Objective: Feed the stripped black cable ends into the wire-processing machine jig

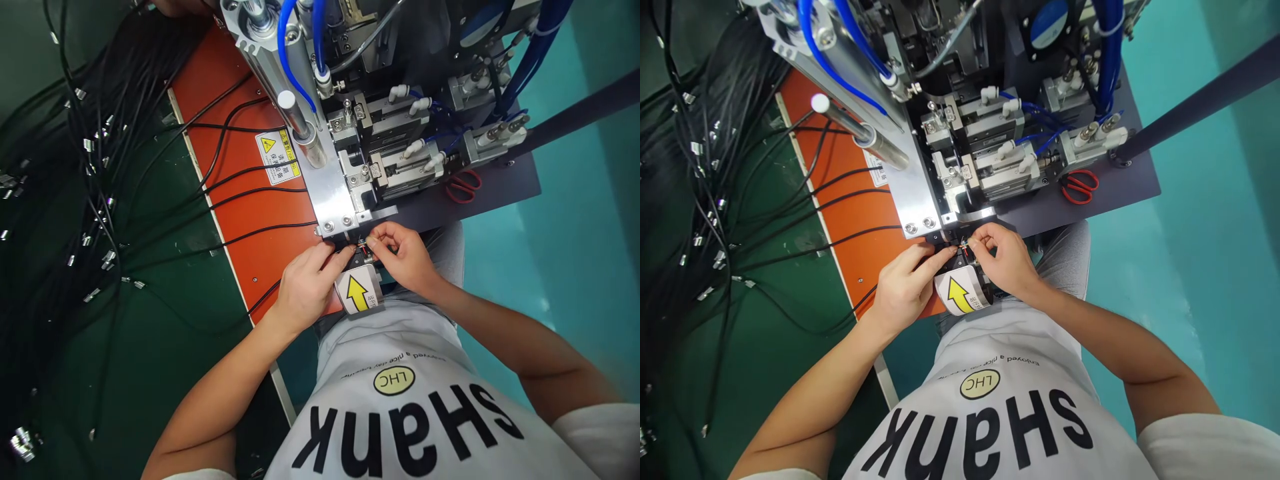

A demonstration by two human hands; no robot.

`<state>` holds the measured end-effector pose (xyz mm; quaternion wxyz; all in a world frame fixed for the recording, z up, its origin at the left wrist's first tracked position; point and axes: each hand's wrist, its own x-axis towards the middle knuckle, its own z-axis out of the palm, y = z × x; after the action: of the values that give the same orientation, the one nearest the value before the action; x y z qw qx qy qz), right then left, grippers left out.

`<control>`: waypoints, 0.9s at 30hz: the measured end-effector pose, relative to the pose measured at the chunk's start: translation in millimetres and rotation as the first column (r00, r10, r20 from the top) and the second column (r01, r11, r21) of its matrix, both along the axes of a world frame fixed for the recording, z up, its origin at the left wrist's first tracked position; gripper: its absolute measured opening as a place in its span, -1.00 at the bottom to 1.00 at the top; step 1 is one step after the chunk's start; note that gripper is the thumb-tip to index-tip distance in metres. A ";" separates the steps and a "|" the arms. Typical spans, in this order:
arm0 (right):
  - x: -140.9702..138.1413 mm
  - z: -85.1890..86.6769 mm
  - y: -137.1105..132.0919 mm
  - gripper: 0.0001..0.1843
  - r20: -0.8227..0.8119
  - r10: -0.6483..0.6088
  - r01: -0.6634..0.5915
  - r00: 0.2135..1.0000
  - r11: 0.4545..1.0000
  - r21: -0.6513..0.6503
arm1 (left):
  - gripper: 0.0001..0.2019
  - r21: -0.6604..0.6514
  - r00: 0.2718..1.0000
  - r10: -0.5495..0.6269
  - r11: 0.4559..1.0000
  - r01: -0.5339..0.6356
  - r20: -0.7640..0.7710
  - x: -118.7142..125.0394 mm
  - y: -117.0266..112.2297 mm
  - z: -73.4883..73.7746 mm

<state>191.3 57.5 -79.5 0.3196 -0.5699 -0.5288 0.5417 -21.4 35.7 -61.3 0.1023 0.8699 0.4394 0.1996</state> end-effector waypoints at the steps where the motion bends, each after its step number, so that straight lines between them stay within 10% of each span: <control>1: 0.1 0.1 0.0 -0.90 0.008 0.003 -0.003 1.000 1.000 0.006 | -0.64 -0.006 1.000 0.004 1.000 -0.004 0.001 -0.2 -0.2 -0.2; 27: 1.5 3.3 4.5 -0.90 -0.002 0.020 -0.020 1.000 0.999 -0.038 | -0.68 -0.006 0.994 -0.003 1.000 0.004 0.106 1.0 4.2 -2.7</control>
<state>192.8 62.0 -76.2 0.3037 -0.5701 -0.5239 0.5552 -20.4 39.9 -64.1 0.1287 0.8586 0.4323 0.2437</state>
